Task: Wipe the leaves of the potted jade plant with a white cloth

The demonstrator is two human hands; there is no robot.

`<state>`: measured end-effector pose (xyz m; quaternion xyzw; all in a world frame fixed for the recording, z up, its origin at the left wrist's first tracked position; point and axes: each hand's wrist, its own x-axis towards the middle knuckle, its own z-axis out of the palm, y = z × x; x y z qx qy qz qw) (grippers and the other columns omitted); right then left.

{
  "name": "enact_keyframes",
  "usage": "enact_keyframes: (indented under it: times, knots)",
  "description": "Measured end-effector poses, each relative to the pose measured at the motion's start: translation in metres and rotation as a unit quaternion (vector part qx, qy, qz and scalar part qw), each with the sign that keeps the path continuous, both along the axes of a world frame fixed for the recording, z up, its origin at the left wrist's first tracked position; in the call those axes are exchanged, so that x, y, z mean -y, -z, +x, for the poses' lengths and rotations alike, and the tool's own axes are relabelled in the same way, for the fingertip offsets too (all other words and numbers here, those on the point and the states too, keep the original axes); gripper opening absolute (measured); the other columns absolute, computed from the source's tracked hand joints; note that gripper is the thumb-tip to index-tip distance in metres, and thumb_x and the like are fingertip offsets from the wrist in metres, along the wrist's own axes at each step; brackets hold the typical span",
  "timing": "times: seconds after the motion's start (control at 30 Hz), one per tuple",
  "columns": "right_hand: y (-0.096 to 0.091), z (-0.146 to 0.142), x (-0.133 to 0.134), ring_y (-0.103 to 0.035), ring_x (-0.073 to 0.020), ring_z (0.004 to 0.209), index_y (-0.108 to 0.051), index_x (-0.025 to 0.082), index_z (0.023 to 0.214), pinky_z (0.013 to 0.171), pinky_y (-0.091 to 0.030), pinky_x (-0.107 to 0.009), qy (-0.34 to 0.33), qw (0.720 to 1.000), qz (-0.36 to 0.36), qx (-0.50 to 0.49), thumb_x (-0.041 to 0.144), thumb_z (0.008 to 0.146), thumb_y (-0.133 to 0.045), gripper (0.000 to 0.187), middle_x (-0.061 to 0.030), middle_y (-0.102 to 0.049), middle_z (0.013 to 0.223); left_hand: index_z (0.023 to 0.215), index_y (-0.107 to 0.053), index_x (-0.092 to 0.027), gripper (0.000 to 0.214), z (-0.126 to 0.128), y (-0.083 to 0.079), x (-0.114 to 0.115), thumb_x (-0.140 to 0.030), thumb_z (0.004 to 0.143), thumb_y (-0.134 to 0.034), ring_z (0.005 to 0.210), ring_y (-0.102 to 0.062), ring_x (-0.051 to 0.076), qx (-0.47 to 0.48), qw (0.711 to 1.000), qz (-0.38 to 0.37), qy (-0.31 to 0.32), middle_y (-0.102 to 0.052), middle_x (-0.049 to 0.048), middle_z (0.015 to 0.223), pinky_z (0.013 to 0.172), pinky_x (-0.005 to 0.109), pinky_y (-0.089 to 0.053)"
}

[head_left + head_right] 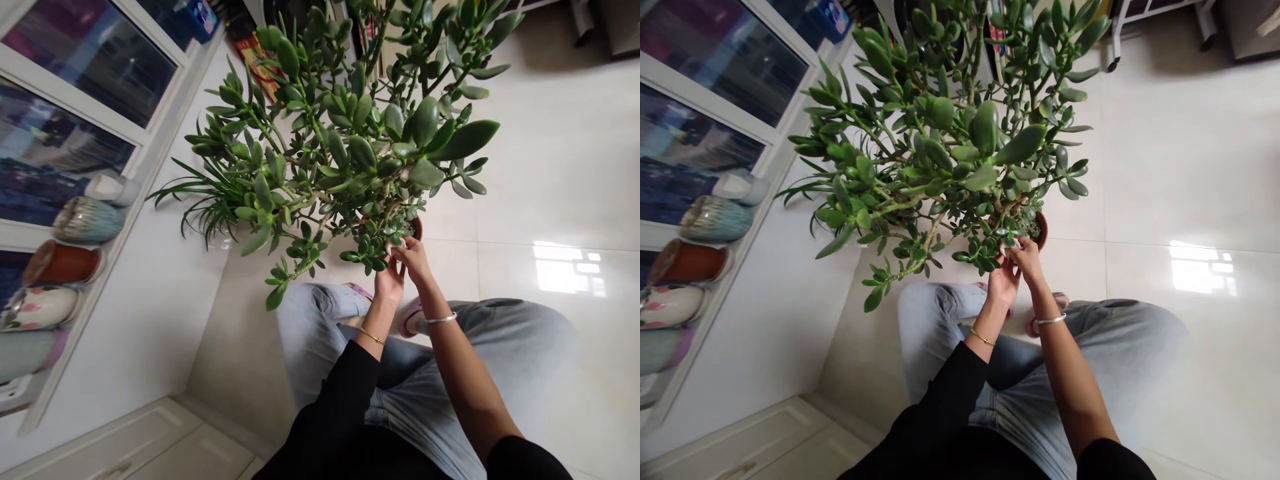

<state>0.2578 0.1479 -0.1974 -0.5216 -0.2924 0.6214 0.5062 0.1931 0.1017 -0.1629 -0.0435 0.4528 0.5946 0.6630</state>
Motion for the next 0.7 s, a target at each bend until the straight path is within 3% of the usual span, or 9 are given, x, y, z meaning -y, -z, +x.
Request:
enact_keyframes:
  times: [0.1, 0.27, 0.37, 0.5, 0.7]
  knots:
    - [-0.001, 0.0, -0.002, -0.038, -0.0094, 0.049, -0.057, 0.022, 0.057, 0.044, -0.032, -0.023, 0.004, 1.0, 0.003, 0.015, 0.033, 0.063, -0.08, 0.026, 0.0051, -0.05, 0.049, 0.107, -0.072, -0.02, 0.03, 0.005, -0.001, -0.005, -0.017, 0.103, -0.043, 0.103, -0.067, 0.012, -0.005, 1.0, 0.006, -0.012, -0.074, 0.0067, 0.114, 0.09, 0.023, -0.048]
    - [-0.002, 0.004, -0.002, -0.051, -0.014, 0.056, -0.068, 0.02, 0.07, 0.05, -0.042, -0.026, -0.017, 1.0, 0.017, 0.02, 0.034, 0.057, -0.086, 0.026, 0.0025, -0.061, 0.057, 0.109, -0.073, -0.019, 0.027, 0.01, -0.001, -0.009, -0.021, 0.103, -0.047, 0.1, -0.067, 0.013, -0.024, 0.999, -0.007, -0.034, -0.074, 0.0064, 0.109, 0.094, 0.025, -0.047]
    - [0.0, 0.006, -0.002, -0.051, -0.0142, 0.057, -0.068, 0.02, 0.068, 0.051, -0.042, -0.026, -0.018, 0.999, 0.019, 0.024, 0.031, 0.059, -0.084, 0.022, 0.0024, -0.061, 0.057, 0.107, -0.073, -0.019, 0.031, 0.011, -0.002, -0.009, -0.02, 0.104, -0.042, 0.098, -0.067, 0.014, -0.029, 0.999, -0.012, -0.036, -0.074, 0.006, 0.105, 0.092, 0.026, -0.047]
    - [0.002, 0.004, -0.001, -0.047, -0.0124, 0.058, -0.064, 0.02, 0.063, 0.052, -0.037, -0.024, 0.012, 0.999, 0.025, 0.027, 0.028, 0.065, -0.077, 0.016, 0.0034, -0.057, 0.057, 0.105, -0.073, -0.02, 0.031, 0.009, -0.006, -0.01, -0.023, 0.104, -0.042, 0.097, -0.068, 0.014, -0.035, 0.999, -0.011, -0.03, -0.073, 0.0058, 0.107, 0.091, 0.025, -0.049]
    - [0.014, 0.011, 0.006, -0.05, -0.0126, 0.063, -0.067, 0.021, 0.081, 0.056, -0.04, -0.023, 0.101, 0.995, 0.006, 0.009, 0.036, 0.068, -0.072, 0.02, 0.0037, -0.063, 0.07, 0.105, -0.073, -0.024, 0.033, 0.008, -0.01, -0.015, -0.025, 0.105, -0.041, 0.117, -0.066, 0.015, -0.064, 0.998, -0.013, -0.019, -0.071, 0.0064, 0.129, 0.094, 0.025, -0.05]
